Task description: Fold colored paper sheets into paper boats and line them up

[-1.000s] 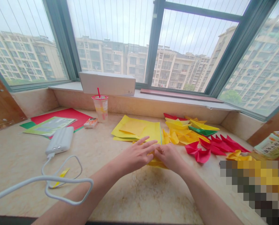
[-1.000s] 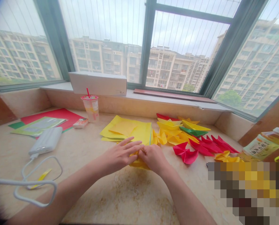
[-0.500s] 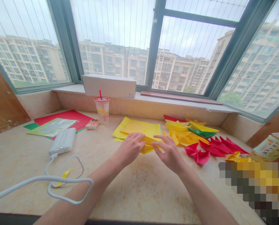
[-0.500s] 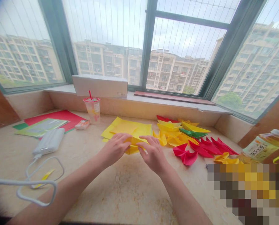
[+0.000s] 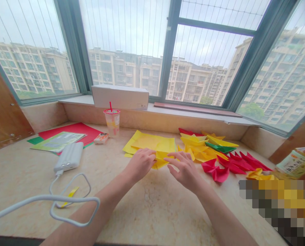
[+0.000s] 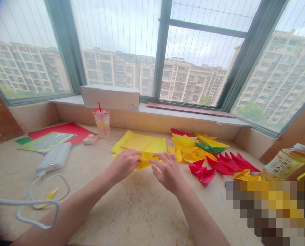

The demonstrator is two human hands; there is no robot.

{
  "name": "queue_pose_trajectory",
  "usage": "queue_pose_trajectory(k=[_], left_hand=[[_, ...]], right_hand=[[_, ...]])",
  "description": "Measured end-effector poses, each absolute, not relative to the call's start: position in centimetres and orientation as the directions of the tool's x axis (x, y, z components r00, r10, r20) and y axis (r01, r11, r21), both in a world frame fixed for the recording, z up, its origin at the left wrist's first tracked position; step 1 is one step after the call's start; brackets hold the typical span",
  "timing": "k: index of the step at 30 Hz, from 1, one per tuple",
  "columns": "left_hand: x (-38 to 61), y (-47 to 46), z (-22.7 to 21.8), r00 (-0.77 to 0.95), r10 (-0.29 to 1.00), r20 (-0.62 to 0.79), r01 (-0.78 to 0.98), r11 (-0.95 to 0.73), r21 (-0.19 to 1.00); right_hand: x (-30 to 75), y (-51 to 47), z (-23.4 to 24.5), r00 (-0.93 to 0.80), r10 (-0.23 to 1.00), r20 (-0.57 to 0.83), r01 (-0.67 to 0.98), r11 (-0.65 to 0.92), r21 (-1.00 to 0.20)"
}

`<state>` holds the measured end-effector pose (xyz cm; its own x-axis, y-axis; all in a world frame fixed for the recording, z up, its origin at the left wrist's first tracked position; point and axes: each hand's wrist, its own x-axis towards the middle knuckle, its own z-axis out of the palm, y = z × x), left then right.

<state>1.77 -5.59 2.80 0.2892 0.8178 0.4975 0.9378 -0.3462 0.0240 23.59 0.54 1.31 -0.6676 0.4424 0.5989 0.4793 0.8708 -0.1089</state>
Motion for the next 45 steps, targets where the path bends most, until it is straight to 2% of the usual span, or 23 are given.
queue_pose_trajectory(k=[4,6,12,15,17,20,23,28,34,39,45], left_hand=[[1.9,-5.6,2.8,0.323,0.811,0.488,0.923,-0.383,0.025],[1.9,-5.7,2.9,0.312,0.782,0.54,0.923,-0.384,0.022],[1.0,-5.7,3.6,0.232,0.634,0.738,0.927,-0.374,0.03],[0.2,-5.4,3.1,0.097,0.615,0.782,0.96,-0.265,0.09],[-0.2,-5.0,2.4,0.026,0.625,0.78,0.976,-0.186,0.117],[-0.5,-4.6,1.2,0.033,0.685,0.728,0.986,-0.14,0.088],[-0.3,-4.4,0.6,0.072,0.74,0.669,0.986,-0.154,0.065],[0.5,-4.4,0.5,0.104,0.777,0.621,0.982,-0.178,0.058],[1.2,-4.6,0.3,0.113,0.805,0.582,0.981,-0.183,0.063],[2.0,-4.7,0.2,0.141,0.823,0.55,0.978,-0.203,0.054],[2.2,-5.0,0.3,0.148,0.822,0.55,0.977,-0.206,0.046]], right_hand=[[23.5,0.9,1.0,-0.68,0.462,0.57,0.496,0.862,-0.106],[23.5,1.2,1.0,-0.67,0.474,0.572,0.493,0.859,-0.136],[23.9,2.8,0.1,-0.531,0.559,0.637,0.426,0.826,-0.37],[24.0,4.3,0.6,-0.431,0.606,0.668,0.46,0.785,-0.415],[23.7,5.9,1.8,-0.443,0.629,0.639,0.56,0.751,-0.35],[22.5,9.3,4.3,-0.537,0.68,0.499,0.719,0.679,-0.151],[20.8,13.3,5.9,-0.539,0.729,0.422,0.777,0.624,-0.084],[17.5,18.4,4.4,-0.498,0.819,0.286,0.853,0.522,-0.011],[14.3,21.5,1.8,-0.473,0.862,0.181,0.881,0.468,0.072],[13.5,23.0,1.3,-0.463,0.873,0.152,0.883,0.438,0.171],[13.4,22.1,1.6,-0.472,0.861,0.187,0.878,0.441,0.186]])
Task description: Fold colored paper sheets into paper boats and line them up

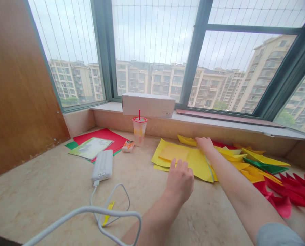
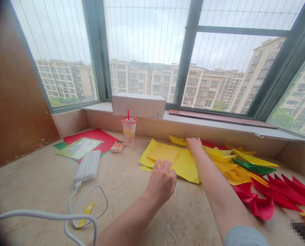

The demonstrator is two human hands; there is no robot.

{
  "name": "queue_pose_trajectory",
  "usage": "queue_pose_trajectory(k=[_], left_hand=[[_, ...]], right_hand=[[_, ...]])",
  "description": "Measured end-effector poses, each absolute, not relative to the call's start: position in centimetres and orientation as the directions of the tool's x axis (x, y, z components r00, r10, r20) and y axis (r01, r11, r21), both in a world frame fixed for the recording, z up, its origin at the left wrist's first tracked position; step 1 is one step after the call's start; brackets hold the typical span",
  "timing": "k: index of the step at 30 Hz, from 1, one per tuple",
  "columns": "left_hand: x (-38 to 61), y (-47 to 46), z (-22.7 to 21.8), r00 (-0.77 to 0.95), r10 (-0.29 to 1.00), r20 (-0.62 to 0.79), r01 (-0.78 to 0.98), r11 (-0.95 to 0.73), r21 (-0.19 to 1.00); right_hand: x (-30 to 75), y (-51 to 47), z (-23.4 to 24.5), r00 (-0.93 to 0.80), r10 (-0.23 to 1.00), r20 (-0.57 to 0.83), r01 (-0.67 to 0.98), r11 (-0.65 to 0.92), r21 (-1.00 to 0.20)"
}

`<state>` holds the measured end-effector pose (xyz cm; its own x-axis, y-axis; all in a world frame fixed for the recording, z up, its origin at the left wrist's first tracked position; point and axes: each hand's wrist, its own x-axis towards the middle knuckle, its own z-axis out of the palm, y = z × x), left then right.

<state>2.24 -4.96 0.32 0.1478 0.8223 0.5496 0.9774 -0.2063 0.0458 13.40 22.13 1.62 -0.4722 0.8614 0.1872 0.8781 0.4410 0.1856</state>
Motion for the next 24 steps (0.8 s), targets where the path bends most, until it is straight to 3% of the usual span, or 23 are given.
queue_pose_trajectory(k=[10,12,17,24], left_hand=[[1.7,-4.9,0.6,0.133,0.811,0.569,0.978,-0.199,0.055],[1.7,-4.8,0.6,0.128,0.818,0.561,0.979,-0.193,0.058],[1.2,-4.6,0.6,0.088,0.856,0.51,0.988,-0.141,0.068],[-0.5,-3.6,0.0,0.088,0.9,0.426,0.989,-0.131,0.074]], right_hand=[[18.0,10.2,1.9,-0.641,0.694,0.328,0.755,0.646,0.108],[19.1,7.0,0.9,-0.666,0.653,0.361,0.702,0.712,0.006],[20.0,3.2,-0.5,-0.573,0.711,0.407,0.719,0.675,-0.168],[22.0,4.0,-0.4,-0.518,0.771,0.37,0.748,0.619,-0.242]])
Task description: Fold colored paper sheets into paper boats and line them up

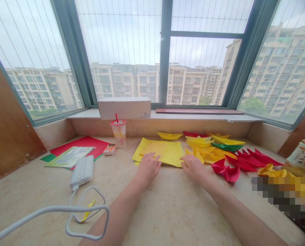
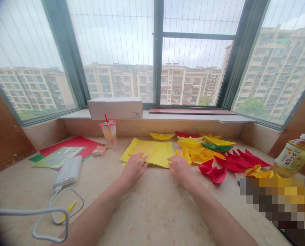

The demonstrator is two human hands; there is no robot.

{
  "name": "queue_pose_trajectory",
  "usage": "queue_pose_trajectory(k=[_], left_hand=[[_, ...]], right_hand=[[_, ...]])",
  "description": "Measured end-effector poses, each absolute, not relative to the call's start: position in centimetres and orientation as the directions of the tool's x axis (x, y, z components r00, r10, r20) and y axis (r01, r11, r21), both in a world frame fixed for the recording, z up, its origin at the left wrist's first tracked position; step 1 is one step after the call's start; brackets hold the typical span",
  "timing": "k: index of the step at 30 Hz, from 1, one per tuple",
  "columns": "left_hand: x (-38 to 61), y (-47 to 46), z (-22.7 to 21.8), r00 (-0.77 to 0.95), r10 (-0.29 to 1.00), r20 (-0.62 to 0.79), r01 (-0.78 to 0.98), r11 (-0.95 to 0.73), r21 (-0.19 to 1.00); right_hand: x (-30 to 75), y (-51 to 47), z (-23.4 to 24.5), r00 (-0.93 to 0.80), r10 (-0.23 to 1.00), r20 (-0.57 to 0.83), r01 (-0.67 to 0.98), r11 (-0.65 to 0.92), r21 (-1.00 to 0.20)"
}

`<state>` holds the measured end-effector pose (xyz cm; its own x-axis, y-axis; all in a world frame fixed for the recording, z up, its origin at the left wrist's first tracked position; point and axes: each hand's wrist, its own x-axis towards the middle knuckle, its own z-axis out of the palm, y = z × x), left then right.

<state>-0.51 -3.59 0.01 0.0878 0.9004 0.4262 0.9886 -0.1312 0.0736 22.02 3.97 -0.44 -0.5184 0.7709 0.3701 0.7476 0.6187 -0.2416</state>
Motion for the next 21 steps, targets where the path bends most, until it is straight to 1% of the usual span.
queue_pose_trajectory(k=[3,6,11,14,16,21], left_hand=[[-1.1,-3.2,-0.4,0.08,0.924,0.374,0.991,-0.113,0.068],[-1.5,-2.9,-0.6,0.049,0.946,0.319,0.995,-0.073,0.061],[-2.1,-2.6,-0.4,0.058,0.955,0.292,0.994,-0.081,0.067],[-2.3,-2.4,-0.1,0.054,0.958,0.283,0.994,-0.077,0.072],[-2.4,-2.1,0.1,0.04,0.963,0.268,0.998,-0.049,0.028],[-2.8,-1.5,0.1,0.067,0.968,0.241,0.997,-0.054,-0.059]], right_hand=[[22.5,4.0,-0.6,-0.561,0.736,0.379,0.721,0.659,-0.214],[22.5,3.9,-0.4,-0.585,0.729,0.355,0.719,0.669,-0.187],[22.7,3.5,0.4,-0.624,0.73,0.28,0.742,0.665,-0.081],[22.8,3.3,0.8,-0.603,0.758,0.248,0.774,0.632,-0.051],[22.9,3.3,0.9,-0.595,0.771,0.228,0.786,0.617,-0.036],[22.9,4.2,0.8,-0.584,0.788,0.196,0.8,0.599,-0.026]])
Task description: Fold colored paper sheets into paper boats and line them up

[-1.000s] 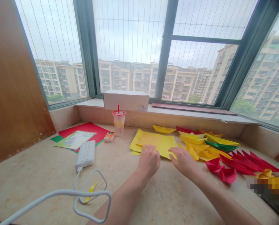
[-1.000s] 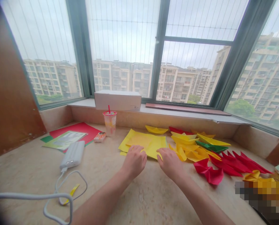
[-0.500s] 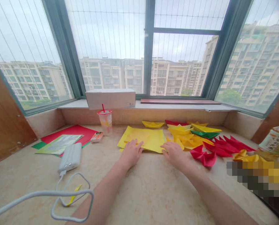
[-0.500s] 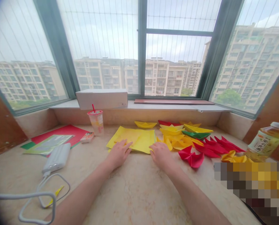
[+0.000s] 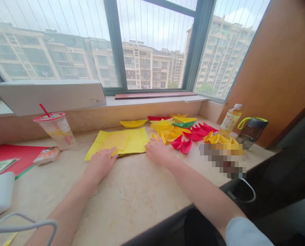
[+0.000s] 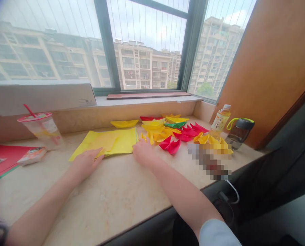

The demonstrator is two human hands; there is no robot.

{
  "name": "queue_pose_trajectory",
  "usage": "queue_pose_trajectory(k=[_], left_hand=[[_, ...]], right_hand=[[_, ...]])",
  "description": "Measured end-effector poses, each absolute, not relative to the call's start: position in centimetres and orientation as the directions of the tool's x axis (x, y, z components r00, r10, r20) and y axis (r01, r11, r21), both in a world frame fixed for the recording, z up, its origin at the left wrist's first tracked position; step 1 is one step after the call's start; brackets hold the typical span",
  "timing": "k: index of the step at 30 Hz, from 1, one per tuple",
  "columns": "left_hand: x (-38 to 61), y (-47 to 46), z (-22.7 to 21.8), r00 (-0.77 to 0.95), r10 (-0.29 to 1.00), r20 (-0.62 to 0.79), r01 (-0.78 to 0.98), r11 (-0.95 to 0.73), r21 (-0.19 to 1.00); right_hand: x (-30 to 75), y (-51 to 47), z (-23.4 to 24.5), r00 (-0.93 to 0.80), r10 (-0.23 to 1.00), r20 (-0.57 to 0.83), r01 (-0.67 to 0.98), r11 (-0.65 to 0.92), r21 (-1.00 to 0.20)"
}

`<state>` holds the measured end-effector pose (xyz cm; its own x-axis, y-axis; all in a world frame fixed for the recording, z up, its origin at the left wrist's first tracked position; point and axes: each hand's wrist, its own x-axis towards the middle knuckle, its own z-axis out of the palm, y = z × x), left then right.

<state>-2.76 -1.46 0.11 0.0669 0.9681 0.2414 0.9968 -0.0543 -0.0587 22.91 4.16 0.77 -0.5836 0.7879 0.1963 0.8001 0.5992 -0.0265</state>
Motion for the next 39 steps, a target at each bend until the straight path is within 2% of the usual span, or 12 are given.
queue_pose_trajectory(k=[5,9,11,14,22,27,35,37,39], left_hand=[[-3.3,-1.0,0.1,0.098,0.962,0.256,0.988,-0.064,-0.138],[-3.4,-1.1,0.4,0.127,0.965,0.228,0.975,-0.079,-0.209],[-3.3,-1.2,0.4,0.116,0.965,0.235,0.979,-0.07,-0.193],[-3.2,-1.3,0.1,0.103,0.96,0.261,0.988,-0.069,-0.135],[-3.4,-1.4,0.3,0.131,0.966,0.222,0.99,-0.116,-0.081],[-3.4,-1.8,1.5,0.164,0.944,0.286,0.986,-0.152,-0.064],[-4.7,-4.4,3.4,0.121,0.961,0.25,0.976,-0.069,-0.207],[-5.1,-4.5,3.3,0.114,0.973,0.199,0.97,-0.065,-0.233],[-5.1,-4.5,3.2,0.108,0.978,0.176,0.973,-0.068,-0.221]], right_hand=[[22.9,4.7,0.2,-0.613,0.766,0.193,0.777,0.629,-0.023],[22.7,4.8,-0.4,-0.633,0.737,0.236,0.767,0.638,0.064],[22.5,4.8,-0.5,-0.606,0.747,0.272,0.792,0.599,0.118],[22.4,4.7,-0.5,-0.55,0.787,0.28,0.834,0.535,0.135],[22.1,4.5,-0.5,-0.519,0.813,0.263,0.847,0.53,0.035],[21.9,4.1,0.0,-0.552,0.795,0.251,0.825,0.565,0.028],[21.4,3.8,1.0,-0.662,0.675,0.326,0.695,0.715,-0.067],[21.7,3.8,1.5,-0.612,0.708,0.353,0.727,0.679,-0.101],[22.4,3.9,2.0,-0.485,0.798,0.358,0.827,0.551,-0.11]])
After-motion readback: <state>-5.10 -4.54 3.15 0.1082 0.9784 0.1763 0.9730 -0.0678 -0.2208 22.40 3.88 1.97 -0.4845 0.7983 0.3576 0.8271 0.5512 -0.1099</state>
